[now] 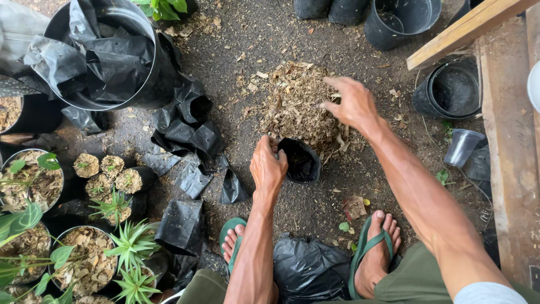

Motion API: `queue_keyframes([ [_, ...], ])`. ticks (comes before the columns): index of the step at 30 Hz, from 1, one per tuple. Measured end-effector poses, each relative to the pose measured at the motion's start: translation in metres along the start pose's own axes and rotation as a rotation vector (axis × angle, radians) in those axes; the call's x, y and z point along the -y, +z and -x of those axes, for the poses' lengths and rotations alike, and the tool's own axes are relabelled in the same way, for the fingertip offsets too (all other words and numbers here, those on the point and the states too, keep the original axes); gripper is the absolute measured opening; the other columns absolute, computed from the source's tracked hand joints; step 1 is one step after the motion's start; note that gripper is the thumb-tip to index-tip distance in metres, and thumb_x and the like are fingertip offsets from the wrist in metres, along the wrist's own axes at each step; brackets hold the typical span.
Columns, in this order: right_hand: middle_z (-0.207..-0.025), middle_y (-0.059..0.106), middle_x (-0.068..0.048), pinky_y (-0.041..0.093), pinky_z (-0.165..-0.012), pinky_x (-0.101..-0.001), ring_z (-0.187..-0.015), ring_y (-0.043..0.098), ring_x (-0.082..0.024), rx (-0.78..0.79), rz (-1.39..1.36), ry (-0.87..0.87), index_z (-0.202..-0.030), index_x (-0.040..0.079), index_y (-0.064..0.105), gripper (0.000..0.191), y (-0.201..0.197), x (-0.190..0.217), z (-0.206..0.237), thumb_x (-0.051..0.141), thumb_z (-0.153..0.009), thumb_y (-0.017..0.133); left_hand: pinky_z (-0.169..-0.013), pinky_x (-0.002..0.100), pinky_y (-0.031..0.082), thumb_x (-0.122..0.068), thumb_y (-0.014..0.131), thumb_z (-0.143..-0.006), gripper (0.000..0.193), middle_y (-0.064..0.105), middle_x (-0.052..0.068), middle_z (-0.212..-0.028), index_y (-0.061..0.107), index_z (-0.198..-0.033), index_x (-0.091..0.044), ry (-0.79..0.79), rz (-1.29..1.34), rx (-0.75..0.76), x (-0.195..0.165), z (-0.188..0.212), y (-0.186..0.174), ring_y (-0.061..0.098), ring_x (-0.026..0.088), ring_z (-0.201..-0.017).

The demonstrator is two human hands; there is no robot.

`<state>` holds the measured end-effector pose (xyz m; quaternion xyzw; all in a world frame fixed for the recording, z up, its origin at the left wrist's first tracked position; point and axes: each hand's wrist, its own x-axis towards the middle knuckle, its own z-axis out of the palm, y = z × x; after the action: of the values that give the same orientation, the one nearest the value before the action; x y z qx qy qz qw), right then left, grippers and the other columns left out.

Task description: The person fills a black plastic nursery bag with soil and wood chips, then removes a small plant from its original container and places it into the prepared bag. The person adjusts the plant and soil around it.

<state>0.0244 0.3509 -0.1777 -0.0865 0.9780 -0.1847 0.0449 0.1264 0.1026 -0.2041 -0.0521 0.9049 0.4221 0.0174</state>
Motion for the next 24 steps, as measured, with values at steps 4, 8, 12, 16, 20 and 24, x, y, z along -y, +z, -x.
queue_keyframes([
  [4,-0.157,0.03,-0.033,0.058,-0.078,-0.0507,-0.105,0.058,-0.043,0.105,0.144,0.022,-0.153,0.018,0.048,0.095,0.021,0.027,-0.002,0.035,-0.07,0.09,-0.061,0.043,0.058,-0.001,0.067,-0.081,0.016,0.065,0.016,-0.102,0.063,-0.096,-0.001,0.03,-0.032,0.024,-0.001,0.002,-0.003,0.07,0.03,-0.077],
  [8,-0.141,0.053,-0.026,0.058,-0.053,-0.029,-0.073,0.064,-0.023,0.149,-0.011,0.2,-0.152,0.019,0.055,0.064,0.033,0.029,0.001,0.006,-0.091,0.068,-0.07,0.044,0.061,0.001,0.064,-0.079,0.017,0.064,0.014,-0.115,0.075,-0.089,-0.007,0.099,-0.089,0.04,0.0,0.004,-0.009,0.072,0.032,-0.085],
  [12,-0.141,0.066,-0.025,0.05,-0.047,-0.0311,-0.063,0.06,-0.028,0.178,-0.098,0.361,-0.151,0.018,0.06,0.064,0.029,0.012,0.001,-0.009,-0.093,0.053,-0.086,0.048,0.057,0.001,0.066,-0.074,0.03,0.069,0.018,-0.12,0.078,-0.101,-0.003,0.113,-0.046,0.049,0.0,0.006,-0.009,0.071,0.039,-0.099],
  [16,-0.129,0.068,-0.027,0.052,-0.067,-0.0397,-0.079,0.063,-0.024,0.114,-0.423,0.525,-0.141,0.004,0.06,0.053,0.009,0.0,0.009,0.004,-0.089,0.072,-0.099,0.047,0.055,0.005,0.06,-0.072,0.044,0.068,0.023,-0.128,0.073,-0.114,0.005,0.108,-0.014,0.073,0.002,0.006,0.0,0.069,0.041,-0.11],
  [20,-0.132,0.055,-0.026,0.051,-0.093,-0.049,-0.109,0.06,-0.021,-0.026,-0.509,0.296,-0.132,-0.006,0.061,0.062,-0.007,0.005,0.038,0.011,-0.081,0.091,-0.093,0.045,0.059,0.01,0.052,-0.074,0.052,0.061,0.024,-0.138,0.067,-0.124,0.006,0.028,-0.017,0.178,0.007,0.004,0.011,0.069,0.041,-0.112],
  [24,-0.1,0.077,-0.016,0.06,-0.087,-0.0437,-0.086,0.072,-0.02,0.132,-0.841,0.343,-0.111,-0.003,0.075,0.037,-0.01,0.034,0.072,0.014,-0.08,0.085,-0.098,0.046,0.056,0.011,0.055,-0.071,0.054,0.062,0.026,-0.135,0.067,-0.123,0.007,0.076,-0.004,0.14,0.009,0.009,0.012,0.068,0.043,-0.112],
])
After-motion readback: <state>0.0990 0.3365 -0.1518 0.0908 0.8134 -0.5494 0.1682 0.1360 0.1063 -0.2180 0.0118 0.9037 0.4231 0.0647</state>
